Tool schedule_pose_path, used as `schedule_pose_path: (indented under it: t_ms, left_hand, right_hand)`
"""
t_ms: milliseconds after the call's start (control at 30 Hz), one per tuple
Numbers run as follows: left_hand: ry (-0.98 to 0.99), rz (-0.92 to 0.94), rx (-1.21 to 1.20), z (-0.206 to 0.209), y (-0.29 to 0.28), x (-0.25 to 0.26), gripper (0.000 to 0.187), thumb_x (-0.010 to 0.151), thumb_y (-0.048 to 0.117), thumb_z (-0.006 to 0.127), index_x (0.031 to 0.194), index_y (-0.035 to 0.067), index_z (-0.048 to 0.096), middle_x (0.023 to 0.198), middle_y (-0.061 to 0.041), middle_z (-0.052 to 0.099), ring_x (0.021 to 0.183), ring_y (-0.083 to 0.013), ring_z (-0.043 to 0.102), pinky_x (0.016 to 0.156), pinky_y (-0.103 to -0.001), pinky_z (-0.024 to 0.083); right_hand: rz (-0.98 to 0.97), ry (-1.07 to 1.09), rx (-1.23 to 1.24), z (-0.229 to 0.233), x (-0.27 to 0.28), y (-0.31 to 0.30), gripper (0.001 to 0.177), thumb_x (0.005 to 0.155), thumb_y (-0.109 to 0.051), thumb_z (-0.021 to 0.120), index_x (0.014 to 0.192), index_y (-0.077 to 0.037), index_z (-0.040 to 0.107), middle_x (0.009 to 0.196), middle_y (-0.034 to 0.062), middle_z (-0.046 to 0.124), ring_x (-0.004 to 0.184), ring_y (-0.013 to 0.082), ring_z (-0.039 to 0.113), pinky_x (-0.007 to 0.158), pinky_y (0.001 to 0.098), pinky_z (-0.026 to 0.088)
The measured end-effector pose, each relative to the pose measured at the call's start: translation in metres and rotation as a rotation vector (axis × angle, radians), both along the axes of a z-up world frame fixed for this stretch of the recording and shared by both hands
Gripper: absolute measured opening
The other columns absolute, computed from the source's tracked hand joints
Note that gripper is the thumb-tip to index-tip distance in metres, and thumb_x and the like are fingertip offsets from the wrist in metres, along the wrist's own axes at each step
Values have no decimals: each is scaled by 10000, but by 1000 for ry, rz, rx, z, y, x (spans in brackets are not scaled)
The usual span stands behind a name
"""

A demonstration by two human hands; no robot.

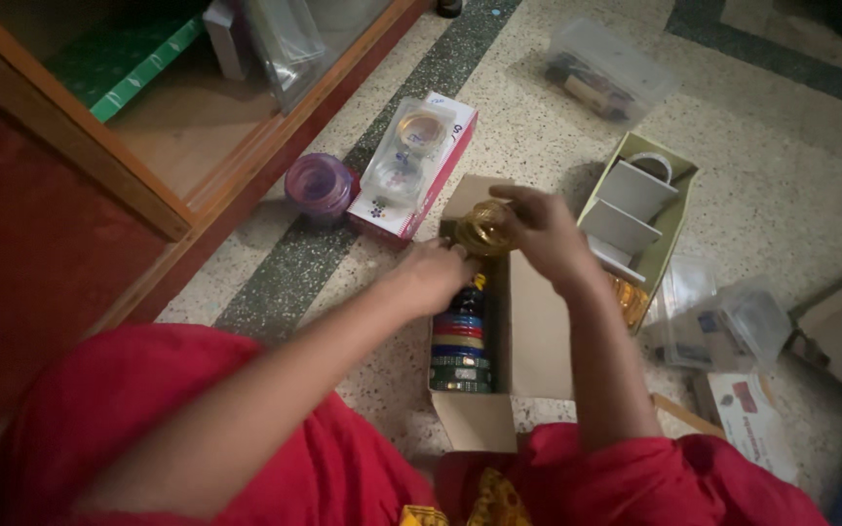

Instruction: The person sits on the floor and organizes bangles by picking them up from various boxes and placing them into other boxes. They handle multiple bangles, open and close boxes, and arrange the items into compartments.

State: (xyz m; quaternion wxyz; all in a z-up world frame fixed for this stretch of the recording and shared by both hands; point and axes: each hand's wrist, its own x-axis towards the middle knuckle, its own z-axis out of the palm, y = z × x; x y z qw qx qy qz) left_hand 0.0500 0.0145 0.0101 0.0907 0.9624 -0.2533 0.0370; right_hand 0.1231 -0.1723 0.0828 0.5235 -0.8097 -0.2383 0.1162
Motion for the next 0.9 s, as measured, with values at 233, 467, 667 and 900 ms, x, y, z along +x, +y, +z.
schedule_pose_path:
  t_ms: [233,467,667,900]
  left_hand:
    - [-149,-1,-58,-21,-4,-15,256,829,93,654,1072,88,736,1022,-165,735,1037,-333,697,1087,-507,442]
    - [7,69,-2,-2,-24,-17,288,787,214,686,1042,85,718,1036,-149,724,1145,-335,625,1115,-609,243]
    - [54,141,-88,12,-19,-5,247,962,264,614,1118,91,694,1048,-150,718,1062,-342,648,1126,-690,208]
    - [80,113,-29,14,-12,-7,262,923,210,630,1148,87,679,1080,-150,717,1091,-325,659,1135,-655,220]
  right_hand:
    - [9,-246,-226,-28,-8,20,389,915,-19,620,1300,12,664,1107,220,763,998,263,736,886,358,570]
    - [19,-245,-247,-24,-1,14,369,921,-47,645,1286,7,663,1177,220,736,1072,293,735,936,375,568]
    - [40,-327,-239,-18,-2,15,380,908,0,642,1286,20,668,1197,225,731,1099,312,719,947,391,551]
    - [5,-103,-218,-20,-4,20,360,923,-53,618,1278,-5,649,1148,203,745,1080,299,746,922,369,575]
